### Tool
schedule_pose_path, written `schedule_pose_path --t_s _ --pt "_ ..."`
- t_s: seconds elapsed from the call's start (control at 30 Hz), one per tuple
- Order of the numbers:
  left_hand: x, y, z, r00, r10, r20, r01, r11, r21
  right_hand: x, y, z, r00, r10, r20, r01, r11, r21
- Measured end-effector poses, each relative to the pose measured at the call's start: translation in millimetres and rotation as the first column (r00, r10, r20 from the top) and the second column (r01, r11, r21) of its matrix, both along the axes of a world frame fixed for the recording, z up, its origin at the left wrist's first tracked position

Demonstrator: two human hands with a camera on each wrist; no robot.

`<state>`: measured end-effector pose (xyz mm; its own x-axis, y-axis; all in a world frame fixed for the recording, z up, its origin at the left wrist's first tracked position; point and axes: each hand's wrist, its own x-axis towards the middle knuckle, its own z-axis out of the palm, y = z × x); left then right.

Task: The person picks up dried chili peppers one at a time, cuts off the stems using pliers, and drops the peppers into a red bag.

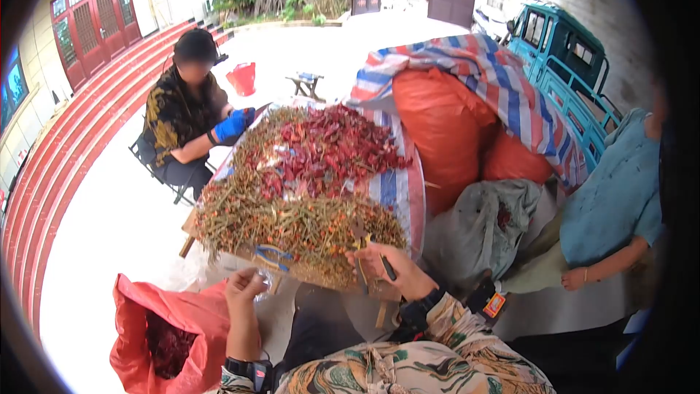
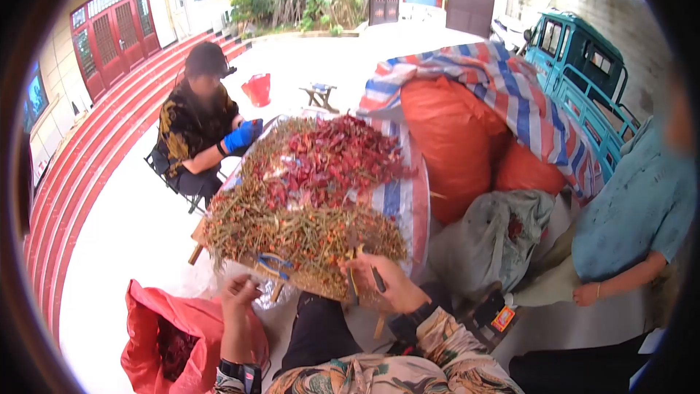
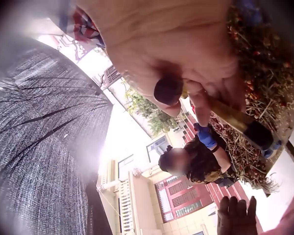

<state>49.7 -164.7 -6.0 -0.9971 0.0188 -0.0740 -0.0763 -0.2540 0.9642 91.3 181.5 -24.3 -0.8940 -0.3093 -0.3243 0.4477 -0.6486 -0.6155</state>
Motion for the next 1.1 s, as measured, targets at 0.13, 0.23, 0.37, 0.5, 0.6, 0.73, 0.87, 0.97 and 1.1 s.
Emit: schedule_pose_path --t_s 0.13,0.23,0.37,0.5,0.6,0.73,0.87,0.97,1.1 --pt "-8 77 -2 0.928 -0.359 -0.097 0.319 0.902 -0.293 4 1 15 1.0 -0.012 0.015 0.01 0.992 0.124" --pt "-15 117 2 0.877 -0.433 -0.207 0.318 0.847 -0.426 9 3 1 0.982 0.05 -0.183 0.016 0.939 0.343" --pt "-25 153 18 0.823 -0.462 -0.331 0.201 0.782 -0.59 19 8 -31 0.854 0.083 -0.514 0.213 0.845 0.49" --pt "-34 176 26 0.779 -0.472 -0.413 0.075 0.724 -0.685 26 -15 42 0.994 -0.106 -0.039 0.113 0.923 0.367" --pt "-45 186 21 0.775 -0.461 -0.432 0.081 0.751 -0.656 30 -13 40 0.997 -0.061 -0.042 0.073 0.909 0.411" --pt "-69 189 1 0.83 -0.447 -0.334 0.174 0.776 -0.607 28 -7 27 0.994 -0.036 -0.099 0.085 0.826 0.557" --pt "-99 184 -24 0.854 -0.422 -0.306 0.158 0.769 -0.62 32 1 10 0.996 -0.058 -0.071 0.086 0.86 0.504" --pt "-124 180 -39 0.839 -0.457 -0.296 0.111 0.677 -0.728 37 10 3 0.997 -0.071 -0.023 0.074 0.891 0.448" --pt "-172 185 -37 0.851 -0.465 -0.243 0.031 0.508 -0.861 37 23 -1 0.996 -0.087 -0.025 0.09 0.905 0.416"
